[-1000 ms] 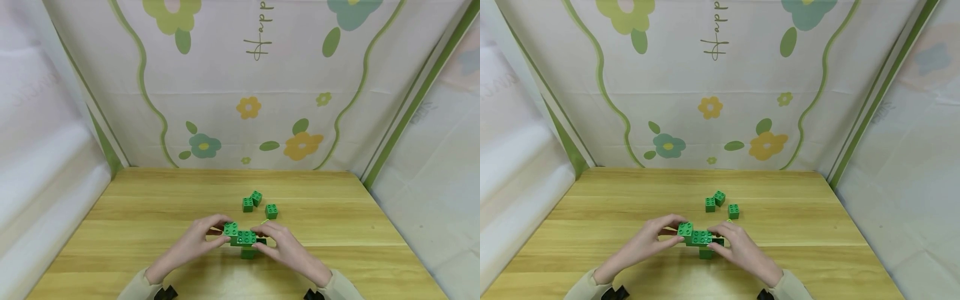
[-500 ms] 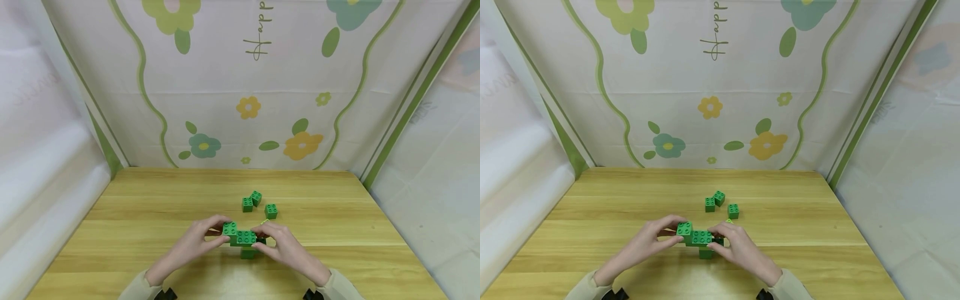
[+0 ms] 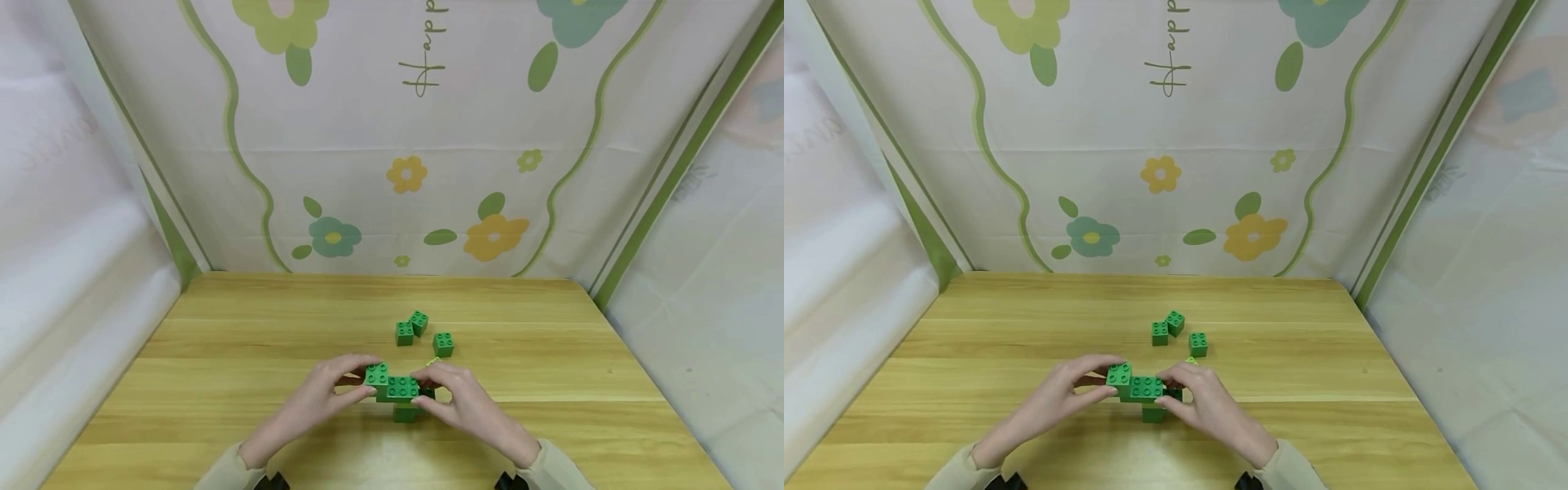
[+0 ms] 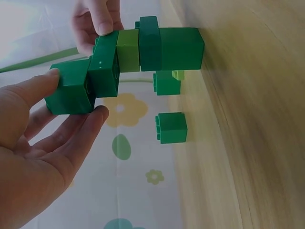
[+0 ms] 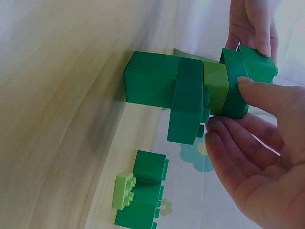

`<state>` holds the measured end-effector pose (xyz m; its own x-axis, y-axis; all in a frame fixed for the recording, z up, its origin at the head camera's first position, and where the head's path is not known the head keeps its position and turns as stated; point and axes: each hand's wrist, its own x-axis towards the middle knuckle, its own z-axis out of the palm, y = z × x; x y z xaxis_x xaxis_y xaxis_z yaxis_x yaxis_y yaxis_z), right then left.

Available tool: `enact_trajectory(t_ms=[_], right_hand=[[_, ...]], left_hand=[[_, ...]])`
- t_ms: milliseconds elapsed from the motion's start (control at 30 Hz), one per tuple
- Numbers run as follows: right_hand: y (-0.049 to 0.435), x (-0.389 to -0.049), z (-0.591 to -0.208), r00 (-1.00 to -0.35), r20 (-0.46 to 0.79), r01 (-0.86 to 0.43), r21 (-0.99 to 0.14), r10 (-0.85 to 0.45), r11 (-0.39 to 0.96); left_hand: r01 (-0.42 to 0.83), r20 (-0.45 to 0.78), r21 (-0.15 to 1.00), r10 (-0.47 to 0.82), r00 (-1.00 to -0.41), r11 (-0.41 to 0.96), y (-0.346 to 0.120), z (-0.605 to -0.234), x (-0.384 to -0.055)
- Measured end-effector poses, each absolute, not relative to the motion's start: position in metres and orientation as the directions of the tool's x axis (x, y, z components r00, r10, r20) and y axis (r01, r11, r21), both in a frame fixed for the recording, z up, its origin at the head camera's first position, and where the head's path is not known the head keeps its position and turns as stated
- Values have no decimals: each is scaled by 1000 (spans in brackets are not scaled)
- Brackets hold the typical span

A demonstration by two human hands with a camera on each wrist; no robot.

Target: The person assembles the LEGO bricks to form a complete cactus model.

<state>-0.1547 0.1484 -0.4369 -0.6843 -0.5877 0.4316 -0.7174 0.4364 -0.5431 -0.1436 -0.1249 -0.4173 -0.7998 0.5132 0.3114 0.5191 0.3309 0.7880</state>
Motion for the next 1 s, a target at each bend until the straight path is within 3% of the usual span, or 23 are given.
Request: enact_trajectory(t_ms=[567, 1000], right_hand=[[147, -153, -435, -688, 432, -715, -542, -583, 442], [147, -151, -434, -686, 427, -719, -523, -589, 458]], left_hand=[[524, 310, 773, 508, -804, 358, -124, -421, -143], [325, 111, 890, 539, -835, 320, -119, -435, -153]])
